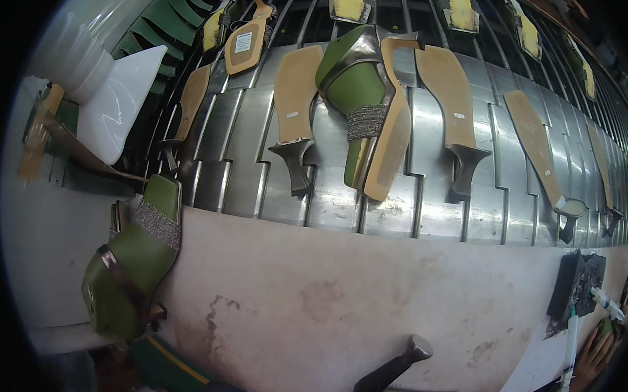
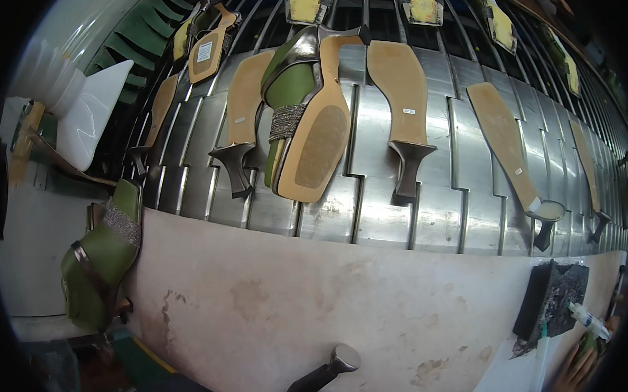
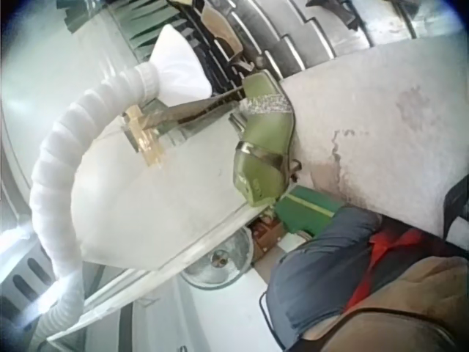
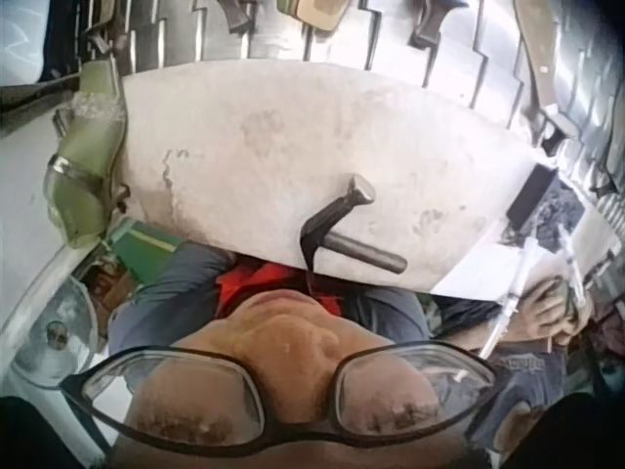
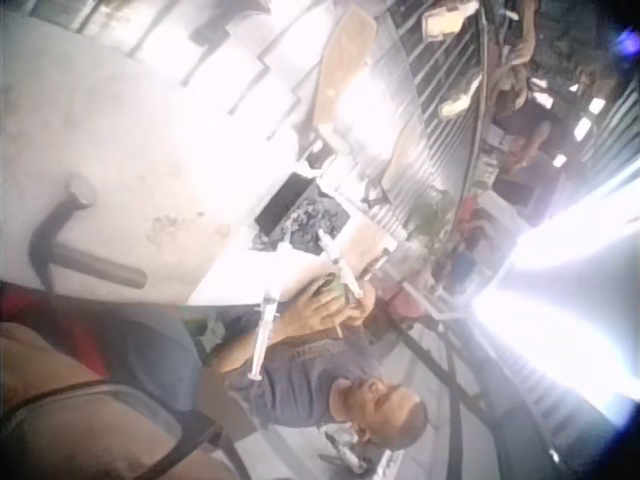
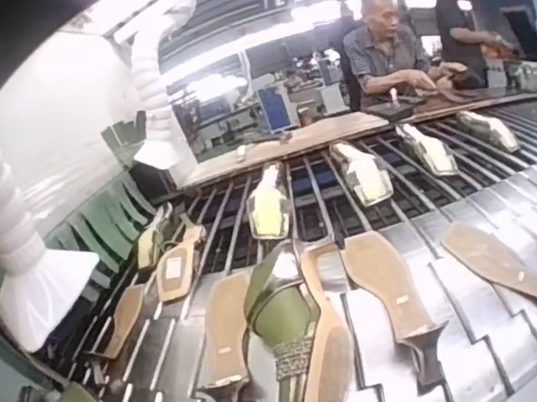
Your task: The person assembles high-heeled shoes by taking shoe lasts and outsoles from a conveyor, applying glue with a syringe, attaching the outsoles onto the lasted shoe uppers by hand, and hammering along the edges with a hammer.
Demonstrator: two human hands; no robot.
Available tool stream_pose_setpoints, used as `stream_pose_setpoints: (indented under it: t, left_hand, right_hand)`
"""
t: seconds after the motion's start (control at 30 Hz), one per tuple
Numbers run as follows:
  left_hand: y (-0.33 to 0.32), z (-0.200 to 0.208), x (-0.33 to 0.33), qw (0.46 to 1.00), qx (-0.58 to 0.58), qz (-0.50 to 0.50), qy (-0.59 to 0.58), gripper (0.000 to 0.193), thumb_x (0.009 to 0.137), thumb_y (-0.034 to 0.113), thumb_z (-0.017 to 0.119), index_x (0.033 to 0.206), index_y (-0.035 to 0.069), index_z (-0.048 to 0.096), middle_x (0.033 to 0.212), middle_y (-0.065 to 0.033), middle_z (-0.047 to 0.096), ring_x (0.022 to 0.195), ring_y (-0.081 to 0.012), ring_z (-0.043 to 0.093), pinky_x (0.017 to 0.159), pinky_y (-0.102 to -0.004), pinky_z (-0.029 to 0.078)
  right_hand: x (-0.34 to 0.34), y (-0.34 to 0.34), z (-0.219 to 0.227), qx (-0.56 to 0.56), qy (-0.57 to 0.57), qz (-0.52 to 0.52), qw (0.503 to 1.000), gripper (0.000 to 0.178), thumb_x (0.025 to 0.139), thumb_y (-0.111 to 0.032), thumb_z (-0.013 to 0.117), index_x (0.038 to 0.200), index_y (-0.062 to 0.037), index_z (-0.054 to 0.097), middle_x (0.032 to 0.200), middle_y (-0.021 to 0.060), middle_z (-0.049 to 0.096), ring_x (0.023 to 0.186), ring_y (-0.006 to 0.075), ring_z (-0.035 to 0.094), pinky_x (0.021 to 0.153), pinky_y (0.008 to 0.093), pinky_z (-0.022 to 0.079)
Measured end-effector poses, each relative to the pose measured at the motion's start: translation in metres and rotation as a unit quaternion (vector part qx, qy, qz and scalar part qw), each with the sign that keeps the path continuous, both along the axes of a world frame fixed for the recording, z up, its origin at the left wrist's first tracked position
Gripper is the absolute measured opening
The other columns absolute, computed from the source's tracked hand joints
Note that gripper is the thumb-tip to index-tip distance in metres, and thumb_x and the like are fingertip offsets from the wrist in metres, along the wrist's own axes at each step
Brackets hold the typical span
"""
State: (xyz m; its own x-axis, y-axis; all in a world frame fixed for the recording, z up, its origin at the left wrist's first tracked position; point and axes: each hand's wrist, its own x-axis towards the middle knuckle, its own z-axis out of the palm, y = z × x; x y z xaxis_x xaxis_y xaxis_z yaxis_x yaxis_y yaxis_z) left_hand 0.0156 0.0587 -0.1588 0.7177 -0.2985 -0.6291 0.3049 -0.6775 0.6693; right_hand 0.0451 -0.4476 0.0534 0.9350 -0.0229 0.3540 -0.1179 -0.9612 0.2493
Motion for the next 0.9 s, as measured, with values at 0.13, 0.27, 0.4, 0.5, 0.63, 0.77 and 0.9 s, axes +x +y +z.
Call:
stream_pose_setpoints:
  t: [0.13,0.27,0.4,0.5,0.63,0.77,0.9]
  left_hand:
    - [-0.003,0.004,-0.003,1.0,-0.009,0.0,-0.002,0.044,0.106,0.034,0.056,0.13,-0.001,0.069,0.131,-0.0279,0.073,0.122,-0.0448,0.069,0.11,-0.0546,0.052]
    - [-0.002,0.009,-0.006,1.0,-0.018,0.001,-0.003,0.044,0.106,0.034,0.056,0.129,-0.001,0.069,0.131,-0.0279,0.073,0.122,-0.0449,0.069,0.11,-0.0547,0.052]
    - [0.004,0.022,-0.012,1.0,-0.027,0.0,0.003,0.044,0.106,0.033,0.056,0.129,-0.001,0.069,0.13,-0.0279,0.073,0.121,-0.0449,0.07,0.11,-0.0549,0.052]
    - [0.002,0.037,-0.024,0.999,-0.035,0.005,0.003,0.043,0.106,0.033,0.056,0.128,-0.001,0.069,0.13,-0.0279,0.073,0.121,-0.0449,0.07,0.11,-0.055,0.052]
    - [-0.016,0.05,-0.037,0.995,-0.088,-0.025,-0.026,0.043,0.106,0.033,0.056,0.127,-0.002,0.069,0.13,-0.0279,0.073,0.121,-0.045,0.07,0.109,-0.0552,0.052]
    - [-0.006,0.089,-0.051,0.988,-0.109,-0.086,-0.073,0.054,0.107,0.036,0.057,0.145,-0.003,0.061,0.148,-0.0315,0.063,0.136,-0.0451,0.061,0.119,-0.0518,0.045]
    - [0.045,0.175,-0.066,0.933,-0.07,-0.317,-0.157,0.048,0.106,0.03,0.062,0.141,-0.002,0.063,0.135,-0.0229,0.07,0.127,-0.0391,0.068,0.108,-0.0491,0.054]
  right_hand:
    - [0.005,0.009,0.001,-0.003,0.02,0.017,1.0,0.041,0.109,-0.02,0.055,0.148,-0.0062,0.06,0.155,0.022,0.061,0.145,0.0456,0.057,0.12,0.0576,0.047]
    - [0.012,0.026,-0.004,0.011,0.062,0.038,0.997,0.042,0.109,-0.023,0.057,0.147,-0.006,0.062,0.154,0.0225,0.062,0.144,0.0454,0.057,0.119,0.0571,0.048]
    - [0.027,0.084,-0.029,0.057,0.147,0.088,0.984,0.043,0.108,-0.025,0.059,0.146,-0.0058,0.063,0.153,0.0229,0.062,0.143,0.0451,0.058,0.119,0.0567,0.049]
    - [0.033,0.156,-0.058,0.103,0.23,0.159,0.954,0.044,0.108,-0.027,0.06,0.146,-0.0057,0.064,0.152,0.0232,0.063,0.142,0.0449,0.059,0.118,0.0564,0.049]
    - [0.006,0.273,-0.116,0.163,0.326,0.257,0.895,0.045,0.107,-0.03,0.062,0.145,-0.0055,0.065,0.151,0.0237,0.064,0.141,0.0446,0.06,0.117,0.056,0.05]
    - [-0.002,0.354,-0.165,0.19,0.354,0.365,0.84,0.046,0.107,-0.032,0.063,0.144,-0.0053,0.066,0.15,0.0241,0.065,0.14,0.0443,0.061,0.116,0.0555,0.051]
    - [-0.033,0.35,-0.118,0.209,0.367,0.355,0.834,0.048,0.106,-0.039,0.064,0.142,-0.0069,0.069,0.141,0.024,0.07,0.128,0.0418,0.067,0.109,0.0535,0.055]
